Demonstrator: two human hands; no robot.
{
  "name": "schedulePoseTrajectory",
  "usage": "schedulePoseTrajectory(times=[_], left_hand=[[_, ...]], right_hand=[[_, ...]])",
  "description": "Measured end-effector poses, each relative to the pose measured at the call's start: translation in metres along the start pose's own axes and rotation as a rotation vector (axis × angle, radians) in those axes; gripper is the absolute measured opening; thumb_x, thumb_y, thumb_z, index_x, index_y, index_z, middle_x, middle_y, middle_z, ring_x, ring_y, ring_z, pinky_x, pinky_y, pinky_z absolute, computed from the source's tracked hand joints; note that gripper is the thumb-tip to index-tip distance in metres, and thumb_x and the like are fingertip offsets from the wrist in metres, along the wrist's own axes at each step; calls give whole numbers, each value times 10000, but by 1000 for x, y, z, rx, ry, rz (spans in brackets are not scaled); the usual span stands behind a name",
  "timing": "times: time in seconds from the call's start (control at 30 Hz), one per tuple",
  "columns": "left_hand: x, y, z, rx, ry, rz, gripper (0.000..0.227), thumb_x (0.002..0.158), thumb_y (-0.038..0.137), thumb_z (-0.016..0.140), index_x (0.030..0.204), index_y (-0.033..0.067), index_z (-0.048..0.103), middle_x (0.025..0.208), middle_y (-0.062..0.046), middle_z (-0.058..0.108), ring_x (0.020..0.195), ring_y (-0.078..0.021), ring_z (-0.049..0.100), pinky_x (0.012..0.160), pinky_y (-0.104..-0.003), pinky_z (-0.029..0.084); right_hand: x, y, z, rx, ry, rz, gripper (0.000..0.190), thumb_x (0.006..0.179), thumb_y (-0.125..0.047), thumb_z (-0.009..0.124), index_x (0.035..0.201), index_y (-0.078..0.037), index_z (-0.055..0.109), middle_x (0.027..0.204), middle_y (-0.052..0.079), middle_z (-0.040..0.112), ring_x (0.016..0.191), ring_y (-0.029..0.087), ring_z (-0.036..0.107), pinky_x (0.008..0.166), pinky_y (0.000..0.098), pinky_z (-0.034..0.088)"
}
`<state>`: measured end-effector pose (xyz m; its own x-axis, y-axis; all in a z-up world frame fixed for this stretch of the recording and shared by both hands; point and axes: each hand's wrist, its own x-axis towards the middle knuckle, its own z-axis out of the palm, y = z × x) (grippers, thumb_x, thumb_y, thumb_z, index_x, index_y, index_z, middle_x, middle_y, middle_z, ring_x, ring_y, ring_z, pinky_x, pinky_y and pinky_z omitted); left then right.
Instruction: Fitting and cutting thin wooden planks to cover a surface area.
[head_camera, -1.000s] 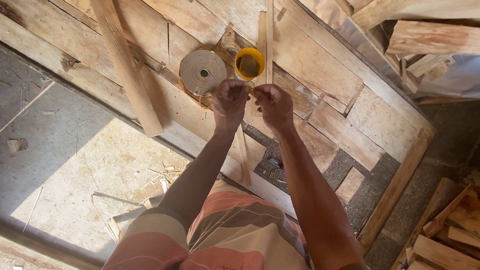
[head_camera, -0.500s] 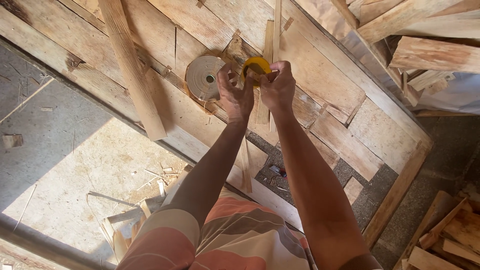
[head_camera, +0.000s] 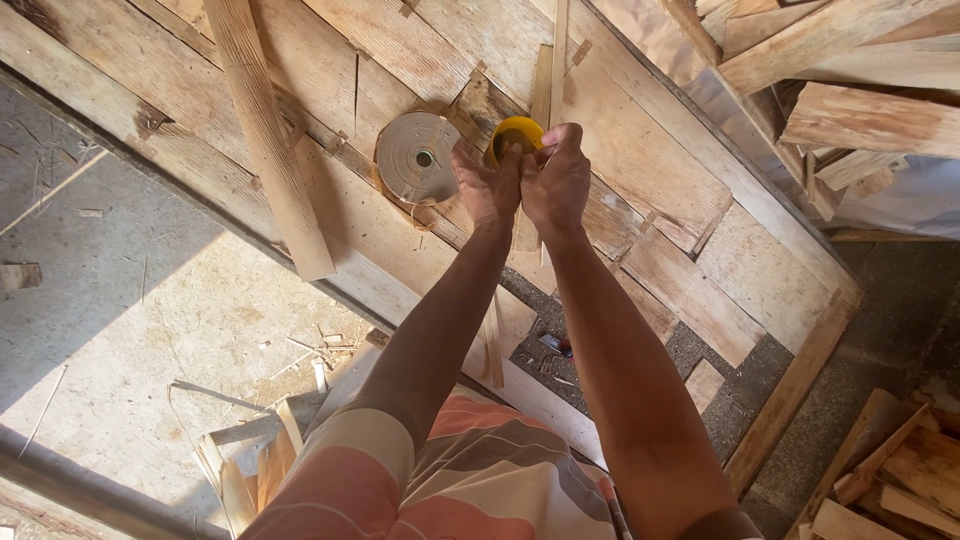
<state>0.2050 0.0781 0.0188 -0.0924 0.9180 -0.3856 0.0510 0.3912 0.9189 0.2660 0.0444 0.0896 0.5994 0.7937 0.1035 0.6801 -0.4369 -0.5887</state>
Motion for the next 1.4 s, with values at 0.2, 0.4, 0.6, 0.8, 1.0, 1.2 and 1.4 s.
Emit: schedulePoseTrajectory(times=[0.2, 0.4, 0.6, 0.8, 1.0, 1.2, 1.4], left_hand=[[4, 1, 2, 47, 16, -23, 836, 765, 355, 882, 1341, -42, 425, 1349, -253, 546, 1309, -378, 530, 1121, -464, 433], [3, -5, 4, -31, -6, -18, 806, 793, 391, 840, 1370, 8, 426, 1375, -228, 552, 1325, -360, 550, 1104, -470, 501], [-1, -12, -6, 45, 162, 492, 429, 1017, 460, 733, 1289, 145, 629, 1604, -182, 428, 1476, -359, 501, 1183, -478, 548], [12, 7, -21, 209, -94, 477, 682, 934, 395, 783, 1383, -61, 546, 1166, -37, 715, 1414, -344, 480, 1227, -518, 359], [12, 18, -27, 260, -146, 455, 186, 889, 235, 758, 881, 50, 786, 1571, -188, 437, 1427, -361, 413, 1156, -478, 417], [19, 12, -23, 387, -174, 463, 227, 947, 251, 685, 819, 64, 701, 1544, -137, 515, 1212, -242, 674, 899, -384, 603], [11, 25, -32, 480, -132, 596, 183, 910, 227, 739, 785, 94, 729, 1292, -72, 666, 1093, -226, 710, 921, -369, 600]], right_hand=[[-1, -6, -10, -10, -9, 10, 344, 887, -39, 744, 1085, -53, 463, 854, 114, 711, 735, 239, 728, 704, 402, 579], [-2, -6, -27, 70, 21, 95, 311, 906, 0, 717, 1082, -46, 464, 871, 90, 685, 740, 142, 707, 644, 311, 584], [4, 15, -22, 310, 41, 12, 330, 919, 19, 732, 1102, -28, 462, 897, 94, 685, 772, 127, 693, 667, 274, 585], [5, 28, -13, 412, 5, -57, 321, 945, 27, 714, 1118, -13, 447, 919, 104, 676, 801, 116, 689, 678, 258, 578], [-4, 17, -19, 282, 37, -95, 253, 977, 22, 677, 1162, -30, 513, 967, 84, 708, 857, 163, 716, 749, 273, 577], [-30, 12, -17, -298, 55, -307, 535, 890, 135, 550, 1313, -155, 706, 1487, 141, 482, 1285, 282, 533, 1007, 377, 544], [-37, 15, -7, -405, -92, -340, 604, 869, 27, 609, 1416, -219, 679, 1645, 149, 246, 1477, 378, 305, 1205, 535, 271]])
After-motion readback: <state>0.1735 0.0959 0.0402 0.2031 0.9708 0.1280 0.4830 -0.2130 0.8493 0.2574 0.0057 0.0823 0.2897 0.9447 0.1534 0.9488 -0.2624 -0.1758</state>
